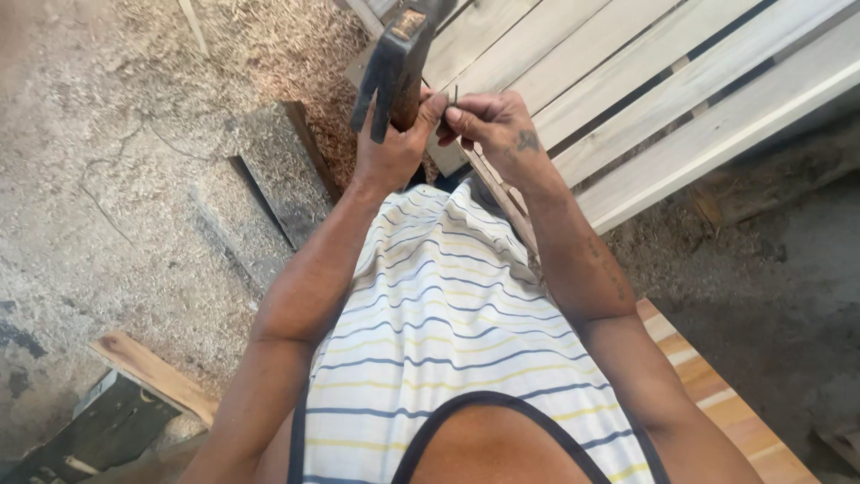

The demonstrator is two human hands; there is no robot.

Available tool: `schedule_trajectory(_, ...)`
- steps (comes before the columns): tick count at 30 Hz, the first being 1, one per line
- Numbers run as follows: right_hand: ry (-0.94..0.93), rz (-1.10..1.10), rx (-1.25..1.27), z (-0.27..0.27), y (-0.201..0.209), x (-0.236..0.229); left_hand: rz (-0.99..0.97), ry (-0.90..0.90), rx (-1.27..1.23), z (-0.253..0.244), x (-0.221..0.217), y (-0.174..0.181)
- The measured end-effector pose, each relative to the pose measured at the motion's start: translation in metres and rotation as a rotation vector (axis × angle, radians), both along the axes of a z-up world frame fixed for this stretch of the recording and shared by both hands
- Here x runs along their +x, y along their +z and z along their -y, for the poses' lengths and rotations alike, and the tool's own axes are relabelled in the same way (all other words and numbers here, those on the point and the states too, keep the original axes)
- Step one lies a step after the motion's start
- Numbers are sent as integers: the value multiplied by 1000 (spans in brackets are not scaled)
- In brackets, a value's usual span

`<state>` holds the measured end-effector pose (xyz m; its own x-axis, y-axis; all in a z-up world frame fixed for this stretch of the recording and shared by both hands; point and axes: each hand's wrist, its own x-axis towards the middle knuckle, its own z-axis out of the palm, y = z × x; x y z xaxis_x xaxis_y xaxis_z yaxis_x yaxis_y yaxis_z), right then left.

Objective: The person uses a hammer to drive nails into a wooden pallet, securing planks to the frame. They repeatedly pick nails from a bucket, position them, and hammer them in while adjusting the pallet's position.

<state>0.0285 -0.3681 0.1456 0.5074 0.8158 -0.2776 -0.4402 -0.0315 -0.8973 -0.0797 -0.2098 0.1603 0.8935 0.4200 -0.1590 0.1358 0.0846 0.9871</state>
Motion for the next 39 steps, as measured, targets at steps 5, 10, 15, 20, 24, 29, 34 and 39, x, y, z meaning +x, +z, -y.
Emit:
schedule_trajectory(5,18,31,-12,6,-4,-6,-83,63,117,2,-5,2)
schedule_trajectory(10,29,17,-70,8,-14,-14,-114,128,180,-6,-15,3)
schedule_trajectory(15,19,-59,-52,13,-25,-31,-73,129,126,-2,-24,-1)
schedule_trajectory(20,61,-184,-18,19,-33,-52,-91,154,181,13,-37,-2)
schedule_trajectory(24,166,-143,-54,24,-36,-58,11,115,361,16,-34,4)
schedule_trajectory(29,194,-128,-14,24,-39,-62,3,22,422,16,-38,11)
schedule_trajectory(34,202,-4,-15,29,-34,-69,-26,-45,427,22,-46,6)
schedule_trajectory(39,157,57,-59,27,-25,-80,-16,-44,498,24,-56,-2)
